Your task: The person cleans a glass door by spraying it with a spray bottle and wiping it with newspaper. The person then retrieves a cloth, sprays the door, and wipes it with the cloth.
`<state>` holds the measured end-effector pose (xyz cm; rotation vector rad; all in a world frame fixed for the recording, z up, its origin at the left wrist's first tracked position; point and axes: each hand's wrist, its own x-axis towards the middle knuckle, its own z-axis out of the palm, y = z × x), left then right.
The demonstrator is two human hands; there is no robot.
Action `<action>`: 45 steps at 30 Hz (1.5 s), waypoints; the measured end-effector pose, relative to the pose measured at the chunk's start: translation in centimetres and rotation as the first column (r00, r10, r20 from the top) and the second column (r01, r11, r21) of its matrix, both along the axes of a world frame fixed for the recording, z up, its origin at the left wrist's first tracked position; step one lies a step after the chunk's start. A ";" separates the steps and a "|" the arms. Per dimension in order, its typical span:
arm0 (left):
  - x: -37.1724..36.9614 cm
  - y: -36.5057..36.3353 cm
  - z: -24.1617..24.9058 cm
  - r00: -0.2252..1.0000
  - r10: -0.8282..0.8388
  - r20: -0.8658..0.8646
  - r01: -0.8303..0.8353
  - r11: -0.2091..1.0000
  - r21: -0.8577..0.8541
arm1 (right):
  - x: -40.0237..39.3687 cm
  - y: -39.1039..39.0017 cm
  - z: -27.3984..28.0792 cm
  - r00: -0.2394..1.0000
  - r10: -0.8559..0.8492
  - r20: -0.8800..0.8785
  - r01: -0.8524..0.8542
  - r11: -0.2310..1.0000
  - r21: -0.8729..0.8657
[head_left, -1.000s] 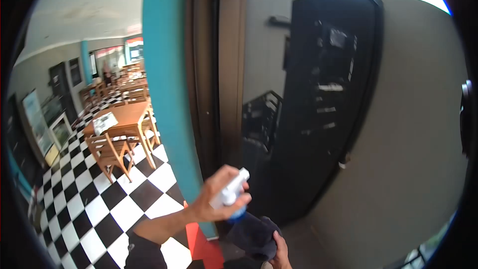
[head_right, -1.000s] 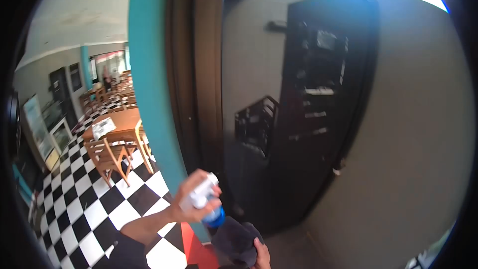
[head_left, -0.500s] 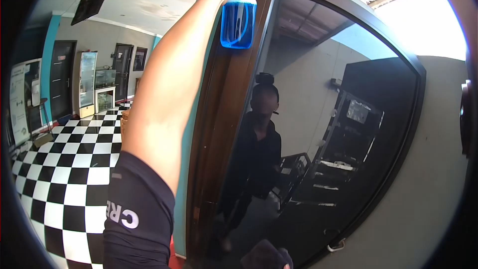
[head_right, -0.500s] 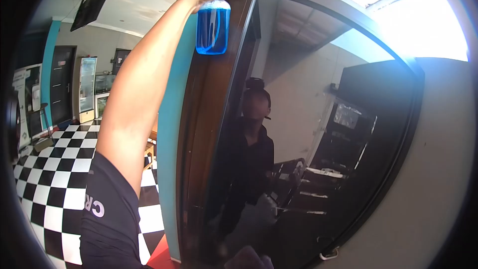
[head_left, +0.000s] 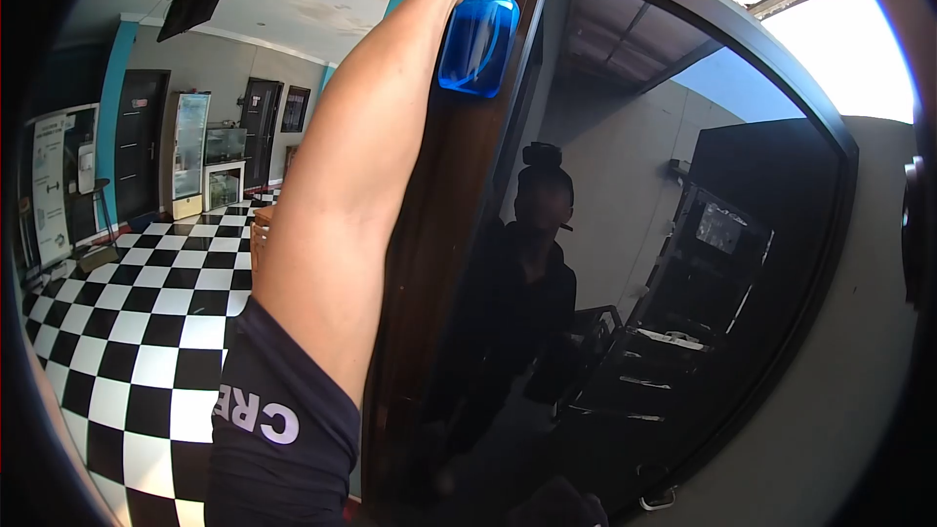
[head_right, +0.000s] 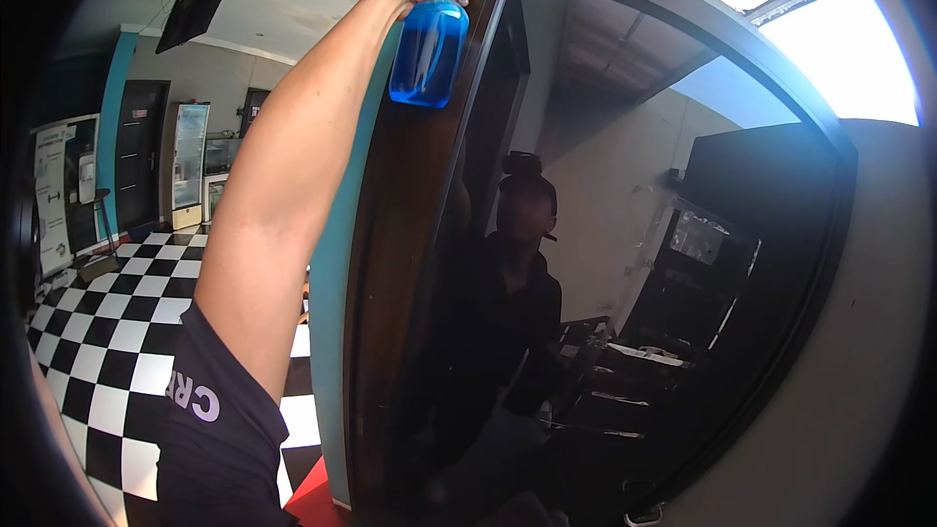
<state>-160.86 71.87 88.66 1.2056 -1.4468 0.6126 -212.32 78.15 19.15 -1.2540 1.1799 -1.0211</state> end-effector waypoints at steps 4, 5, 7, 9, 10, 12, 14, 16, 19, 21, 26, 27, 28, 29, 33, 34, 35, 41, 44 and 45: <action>-3.5 2.7 -7.4 0.997 -0.061 0.042 0.057 0.994 0.088 | 1.6 0.1 2.6 0.983 -0.052 -0.174 -0.014 0.934 -0.358; -2.6 1.8 -8.8 0.995 -0.099 0.031 0.096 0.992 0.079 | 2.1 -0.1 3.2 0.984 -0.062 -0.165 -0.008 0.918 -0.397; -2.2 2.2 -11.7 0.993 -0.116 -0.027 0.118 0.987 0.105 | 4.1 -0.8 7.5 0.998 -0.038 0.055 0.048 0.980 -0.195; -2.1 2.9 -15.2 0.984 -0.166 -0.072 0.174 0.976 0.134 | 5.9 -1.8 10.4 0.965 -0.071 0.251 0.095 0.992 -0.084; -2.2 3.4 -17.2 0.974 -0.205 -0.095 0.217 0.965 0.148 | 6.8 -2.4 10.9 0.948 -0.066 0.310 0.112 0.985 -0.135; -0.8 2.8 -20.7 0.972 -0.198 -0.129 0.212 0.972 0.105 | 9.2 -3.5 11.8 0.915 -0.025 0.404 0.139 0.956 -0.256; -0.4 3.7 -24.4 0.934 -0.277 -0.224 0.316 0.935 0.159 | 12.1 -3.8 13.1 0.883 0.022 0.469 0.169 0.917 -0.361; 0.6 3.3 -28.5 0.927 -0.346 -0.147 0.364 0.924 0.117 | 15.1 -3.6 14.2 0.857 0.070 0.510 0.204 0.863 -0.462; 1.1 5.0 -35.1 0.945 -0.267 -0.188 0.306 0.926 0.222 | 19.8 -2.5 15.6 0.843 0.117 0.524 0.271 0.750 -0.603; 1.9 6.9 -40.3 0.945 -0.254 -0.208 0.300 0.925 0.234 | 23.6 -1.8 15.9 0.862 0.100 0.497 0.329 0.635 -0.699; 4.6 14.1 -54.5 0.854 -0.252 -0.454 0.392 0.886 0.247 | 36.4 -6.0 13.1 0.975 -0.052 0.215 0.212 -0.052 -0.976; 5.7 15.7 -57.2 0.861 -0.225 -0.456 0.385 0.874 0.296 | 38.4 -5.4 13.1 0.942 -0.335 -0.003 -0.019 -0.044 -0.999; 6.6 17.3 -59.8 0.869 -0.196 -0.455 0.373 0.862 0.342 | 39.9 -5.2 13.1 0.788 -0.579 -0.212 -0.237 0.033 -0.971; 6.9 18.8 -62.4 0.807 -0.144 -0.573 0.400 0.847 0.351 | 41.0 -5.7 13.0 0.772 -0.609 -0.185 -0.222 0.016 -0.975; 10.8 24.5 -72.8 0.800 0.059 -0.597 0.300 0.822 0.484 | 43.8 -8.7 18.7 0.709 -0.699 -0.092 -0.147 -0.019 -0.989; 11.0 25.9 -73.8 0.761 0.036 -0.647 0.352 0.815 0.460 | 44.2 -7.9 24.0 0.720 -0.686 -0.106 -0.126 0.020 -0.992; 10.6 27.3 -73.6 0.832 0.016 -0.555 0.300 0.828 0.474 | 44.2 -8.5 29.4 0.643 -0.756 0.120 -0.128 -0.261 -0.957; 12.1 29.1 -80.0 0.660 0.214 -0.720 0.401 0.711 0.578 | 45.6 -7.9 58.0 0.618 -0.759 0.202 0.082 -0.194 -0.978; 12.1 27.4 -80.8 0.597 0.198 -0.777 0.407 0.760 0.506 | 45.5 -8.7 57.1 0.564 -0.801 0.199 0.066 -0.197 -0.978; 11.8 27.1 -79.7 0.671 0.189 -0.717 0.342 0.779 0.525 | 45.8 -10.1 54.5 0.561 -0.752 0.346 0.077 -0.369 -0.926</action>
